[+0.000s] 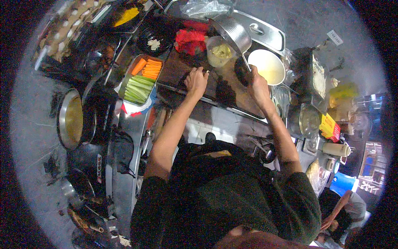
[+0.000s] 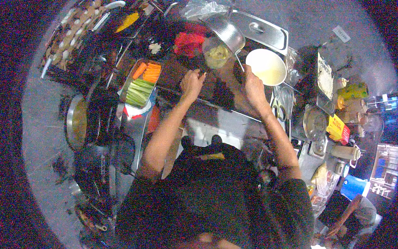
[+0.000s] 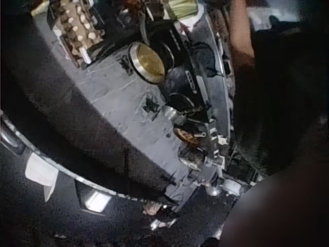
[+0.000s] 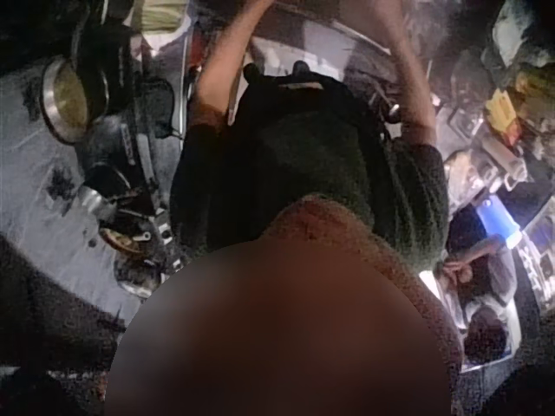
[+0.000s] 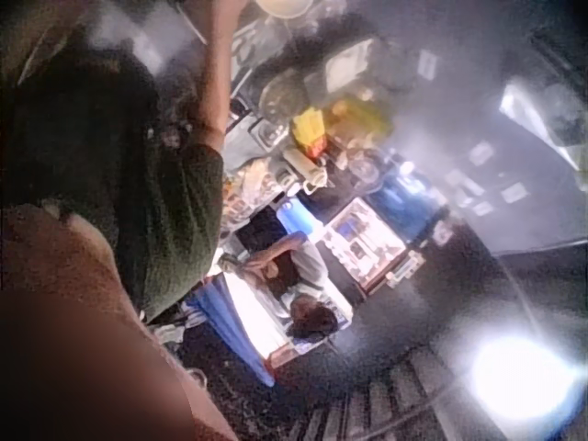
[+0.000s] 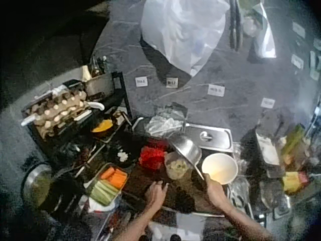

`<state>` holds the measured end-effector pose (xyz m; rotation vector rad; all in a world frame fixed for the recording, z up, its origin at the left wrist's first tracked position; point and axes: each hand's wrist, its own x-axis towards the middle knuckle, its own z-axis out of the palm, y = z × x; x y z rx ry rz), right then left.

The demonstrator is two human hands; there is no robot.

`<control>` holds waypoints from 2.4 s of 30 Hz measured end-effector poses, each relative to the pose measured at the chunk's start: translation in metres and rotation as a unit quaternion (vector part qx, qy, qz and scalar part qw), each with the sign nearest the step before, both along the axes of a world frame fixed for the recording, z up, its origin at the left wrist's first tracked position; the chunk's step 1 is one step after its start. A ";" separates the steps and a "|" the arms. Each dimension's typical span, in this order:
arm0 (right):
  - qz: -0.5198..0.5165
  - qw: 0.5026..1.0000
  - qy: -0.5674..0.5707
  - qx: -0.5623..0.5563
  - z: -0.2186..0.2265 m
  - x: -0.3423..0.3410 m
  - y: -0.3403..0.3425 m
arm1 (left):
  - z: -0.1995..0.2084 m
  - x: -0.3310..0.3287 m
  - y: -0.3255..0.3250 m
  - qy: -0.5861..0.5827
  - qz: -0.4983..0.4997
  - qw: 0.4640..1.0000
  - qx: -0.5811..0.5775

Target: The person assembles a food container by lining it with plastic, adding a yellow liquid, and then layering various cooked ingredients including shredded items, fried pieces, and vegetables using tongs and a strainer.

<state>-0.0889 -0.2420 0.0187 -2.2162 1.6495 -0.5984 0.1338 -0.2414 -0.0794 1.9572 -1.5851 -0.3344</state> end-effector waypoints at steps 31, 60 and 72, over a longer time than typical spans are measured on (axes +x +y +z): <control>0.004 0.998 -0.056 -0.030 0.041 -0.011 0.007 | 0.076 0.001 -0.146 0.839 -0.010 0.544 0.022; -0.141 0.743 -0.557 0.343 0.032 -0.071 0.060 | -0.034 0.034 -0.127 -0.182 -0.189 0.962 -0.072; -0.103 0.797 -0.493 0.334 0.040 -0.074 0.046 | 0.065 0.014 -0.101 0.186 -0.106 0.961 -0.176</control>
